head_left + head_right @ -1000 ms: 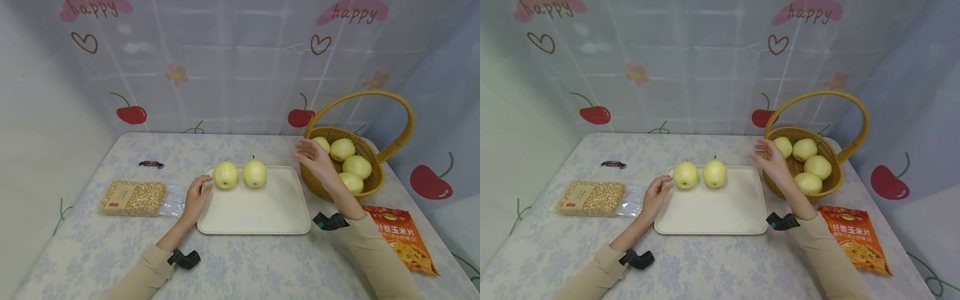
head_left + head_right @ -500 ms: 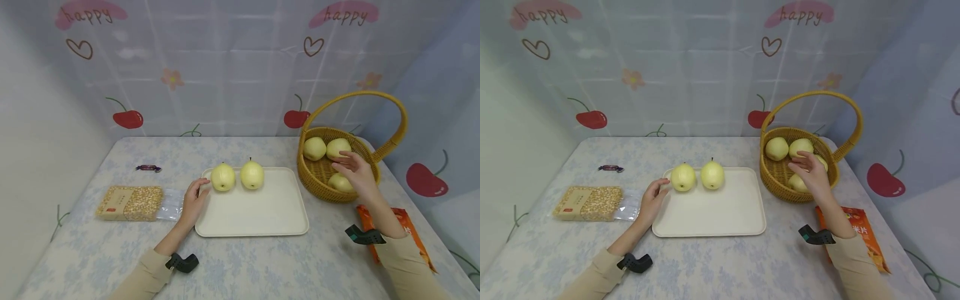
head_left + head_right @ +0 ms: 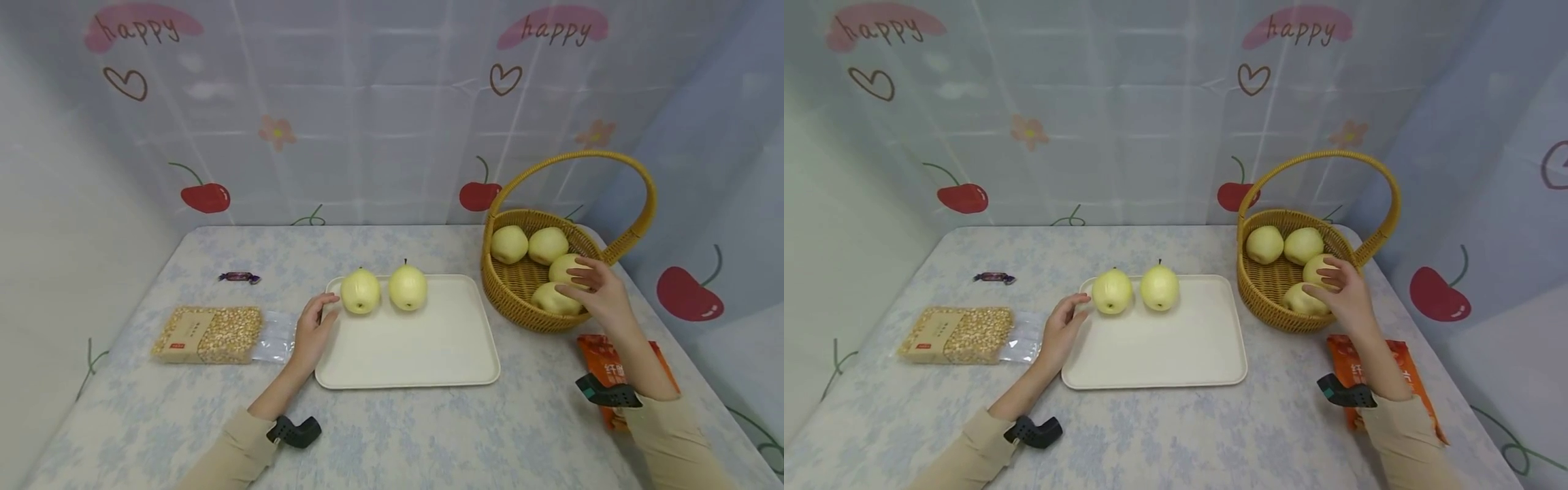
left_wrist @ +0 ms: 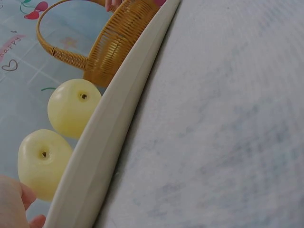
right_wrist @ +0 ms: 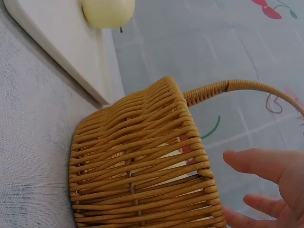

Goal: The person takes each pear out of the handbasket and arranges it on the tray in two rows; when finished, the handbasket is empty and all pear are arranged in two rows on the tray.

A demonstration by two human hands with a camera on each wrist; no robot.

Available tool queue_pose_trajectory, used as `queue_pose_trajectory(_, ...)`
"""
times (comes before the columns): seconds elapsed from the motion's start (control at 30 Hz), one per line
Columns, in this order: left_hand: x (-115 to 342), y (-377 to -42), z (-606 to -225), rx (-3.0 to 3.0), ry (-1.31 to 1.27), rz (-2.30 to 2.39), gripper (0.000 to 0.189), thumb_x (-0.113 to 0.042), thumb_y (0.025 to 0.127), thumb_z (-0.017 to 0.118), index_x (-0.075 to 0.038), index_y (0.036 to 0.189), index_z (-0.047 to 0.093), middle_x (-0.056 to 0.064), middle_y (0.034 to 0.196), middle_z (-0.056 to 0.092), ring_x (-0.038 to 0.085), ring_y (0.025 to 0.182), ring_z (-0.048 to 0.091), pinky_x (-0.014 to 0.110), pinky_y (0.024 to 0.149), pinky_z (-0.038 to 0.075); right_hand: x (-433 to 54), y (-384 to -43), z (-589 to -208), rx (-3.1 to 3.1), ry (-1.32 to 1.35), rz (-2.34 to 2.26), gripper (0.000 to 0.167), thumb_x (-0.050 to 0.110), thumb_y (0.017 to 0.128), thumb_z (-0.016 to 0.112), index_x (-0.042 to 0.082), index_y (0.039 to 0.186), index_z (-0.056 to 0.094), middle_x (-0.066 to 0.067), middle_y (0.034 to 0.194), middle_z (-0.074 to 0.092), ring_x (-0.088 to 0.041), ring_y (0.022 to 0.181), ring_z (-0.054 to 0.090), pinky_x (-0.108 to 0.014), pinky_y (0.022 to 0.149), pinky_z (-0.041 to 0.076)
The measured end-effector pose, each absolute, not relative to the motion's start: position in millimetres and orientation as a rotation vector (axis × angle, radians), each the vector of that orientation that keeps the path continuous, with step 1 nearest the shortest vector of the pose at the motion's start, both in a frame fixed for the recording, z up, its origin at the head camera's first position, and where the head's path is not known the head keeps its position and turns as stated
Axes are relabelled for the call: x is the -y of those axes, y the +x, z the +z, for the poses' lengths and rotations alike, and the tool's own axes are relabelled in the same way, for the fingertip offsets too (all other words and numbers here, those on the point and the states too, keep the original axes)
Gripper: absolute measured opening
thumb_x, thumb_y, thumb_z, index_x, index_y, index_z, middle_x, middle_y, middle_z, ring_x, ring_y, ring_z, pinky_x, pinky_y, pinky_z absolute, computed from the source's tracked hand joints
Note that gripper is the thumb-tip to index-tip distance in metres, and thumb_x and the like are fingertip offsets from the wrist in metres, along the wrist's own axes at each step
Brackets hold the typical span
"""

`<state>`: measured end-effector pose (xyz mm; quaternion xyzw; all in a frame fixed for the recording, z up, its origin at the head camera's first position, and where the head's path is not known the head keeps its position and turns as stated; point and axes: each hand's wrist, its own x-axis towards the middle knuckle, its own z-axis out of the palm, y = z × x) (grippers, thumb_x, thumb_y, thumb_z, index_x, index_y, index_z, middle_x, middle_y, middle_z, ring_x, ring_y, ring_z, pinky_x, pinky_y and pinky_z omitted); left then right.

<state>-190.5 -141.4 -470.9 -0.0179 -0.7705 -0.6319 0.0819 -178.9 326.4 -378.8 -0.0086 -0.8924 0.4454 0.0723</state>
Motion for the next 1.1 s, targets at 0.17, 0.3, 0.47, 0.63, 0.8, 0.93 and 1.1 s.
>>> queue_pose_trajectory(0.17,142,-194,-478,2.292,-0.057,-1.885,0.027,0.001,0.092,0.054,0.006,0.118,0.059,0.021,0.135,0.05,0.032,0.139,0.036,0.044,0.117,0.03,-326,-184,-382,2.766,-0.038,1.234,0.077,0.028,0.088,0.068,-0.002,0.146,0.027,-0.024,0.132,0.05,-0.039,0.12,0.047,-0.023,0.087,0.047)
queue_pose_trajectory(0.3,143,-193,-475,2.285,-0.042,-1.907,0.026,0.001,0.092,0.053,0.005,0.117,0.059,0.02,0.135,0.05,0.029,0.14,0.036,0.041,0.118,0.029,-325,-187,-383,2.787,-0.026,1.252,0.08,0.024,0.087,0.069,-0.003,0.147,0.023,-0.034,0.137,0.042,-0.05,0.125,0.039,-0.059,0.096,0.041)
queue_pose_trajectory(0.47,139,-184,-459,2.297,-0.054,-1.901,0.027,0.005,0.091,0.052,0.011,0.117,0.058,0.026,0.133,0.049,0.035,0.138,0.036,0.047,0.117,0.029,-325,-189,-386,2.811,-0.023,1.241,0.083,0.022,0.086,0.071,-0.005,0.147,0.022,-0.038,0.137,0.039,-0.054,0.124,0.036,-0.066,0.097,0.036)
queue_pose_trajectory(0.63,136,-178,-446,2.316,-0.065,-1.894,0.028,0.004,0.091,0.052,0.013,0.118,0.056,0.029,0.132,0.049,0.036,0.138,0.036,0.048,0.116,0.031,-325,-189,-388,2.889,0.005,1.094,0.088,0.026,0.084,0.073,-0.007,0.146,0.02,-0.039,0.134,0.039,-0.054,0.121,0.039,-0.065,0.094,0.039)
queue_pose_trajectory(0.8,136,-178,-444,2.321,-0.076,-1.898,0.028,0.005,0.091,0.052,0.014,0.118,0.056,0.029,0.132,0.049,0.037,0.139,0.035,0.047,0.116,0.031,-323,-192,-388,2.965,0.055,0.928,0.092,0.029,0.082,0.074,-0.011,0.145,0.019,-0.042,0.131,0.041,-0.055,0.12,0.041,-0.066,0.091,0.042)
queue_pose_trajectory(0.93,137,-178,-445,2.312,-0.084,-1.908,0.028,0.005,0.091,0.052,0.014,0.117,0.056,0.03,0.132,0.048,0.038,0.139,0.034,0.047,0.116,0.03,-320,-194,-384,3.02,0.052,0.885,0.095,0.028,0.081,0.075,-0.012,0.145,0.017,-0.043,0.131,0.04,-0.056,0.118,0.042,-0.066,0.091,0.042)
queue_pose_trajectory(1.1,137,-178,-445,2.316,-0.073,-1.905,0.028,0.005,0.091,0.052,0.014,0.117,0.056,0.03,0.132,0.048,0.037,0.139,0.034,0.047,0.116,0.03,-318,-199,-379,3.118,0.05,0.836,0.099,0.031,0.08,0.075,-0.012,0.146,0.014,-0.044,0.131,0.039,-0.057,0.114,0.044,-0.064,0.09,0.043)
